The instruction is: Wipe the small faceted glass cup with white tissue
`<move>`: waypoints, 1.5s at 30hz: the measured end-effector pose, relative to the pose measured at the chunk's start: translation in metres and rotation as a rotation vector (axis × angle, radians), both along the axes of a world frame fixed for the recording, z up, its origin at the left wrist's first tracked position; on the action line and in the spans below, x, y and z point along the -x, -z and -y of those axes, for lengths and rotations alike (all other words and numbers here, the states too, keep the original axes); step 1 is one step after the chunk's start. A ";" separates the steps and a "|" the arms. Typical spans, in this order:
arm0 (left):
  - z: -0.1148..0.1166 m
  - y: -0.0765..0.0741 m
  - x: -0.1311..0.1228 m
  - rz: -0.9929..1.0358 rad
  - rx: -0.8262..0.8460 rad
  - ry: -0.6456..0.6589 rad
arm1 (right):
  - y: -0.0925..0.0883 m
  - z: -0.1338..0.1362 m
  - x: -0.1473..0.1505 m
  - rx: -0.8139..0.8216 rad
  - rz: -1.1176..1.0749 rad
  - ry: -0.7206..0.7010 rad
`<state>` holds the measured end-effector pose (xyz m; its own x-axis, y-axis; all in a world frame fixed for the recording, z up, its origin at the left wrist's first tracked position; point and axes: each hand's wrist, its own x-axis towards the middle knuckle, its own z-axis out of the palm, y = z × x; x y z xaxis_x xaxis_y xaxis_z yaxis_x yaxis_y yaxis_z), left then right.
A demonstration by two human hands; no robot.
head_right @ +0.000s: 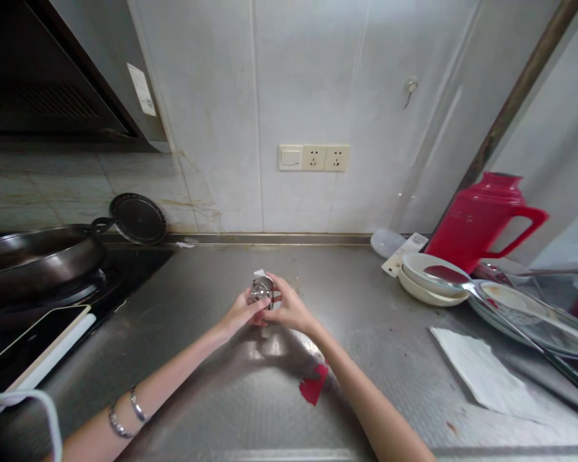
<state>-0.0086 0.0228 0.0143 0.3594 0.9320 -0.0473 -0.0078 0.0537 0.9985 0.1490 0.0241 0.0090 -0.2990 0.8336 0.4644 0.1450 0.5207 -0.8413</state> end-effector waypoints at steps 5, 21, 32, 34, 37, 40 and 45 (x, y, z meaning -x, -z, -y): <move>-0.006 0.000 0.012 -0.206 -0.350 -0.053 | -0.019 0.002 -0.006 0.240 -0.162 -0.032; -0.006 0.011 0.010 -0.292 -0.699 -0.094 | -0.022 0.010 0.000 0.654 -0.370 -0.138; 0.001 0.003 0.007 -0.172 -0.580 -0.102 | -0.018 -0.009 -0.017 0.544 -0.222 0.161; 0.003 0.003 0.005 -0.131 -0.530 -0.057 | -0.017 -0.014 -0.024 0.459 -0.213 0.239; 0.007 0.005 0.001 -0.060 -0.404 0.022 | -0.017 -0.017 -0.029 0.238 -0.135 0.327; 0.009 0.010 -0.003 -0.049 -0.335 0.015 | -0.019 -0.012 -0.025 0.033 -0.031 0.355; 0.008 0.018 -0.005 -0.064 -0.377 0.003 | -0.024 0.007 -0.009 -0.039 0.014 0.238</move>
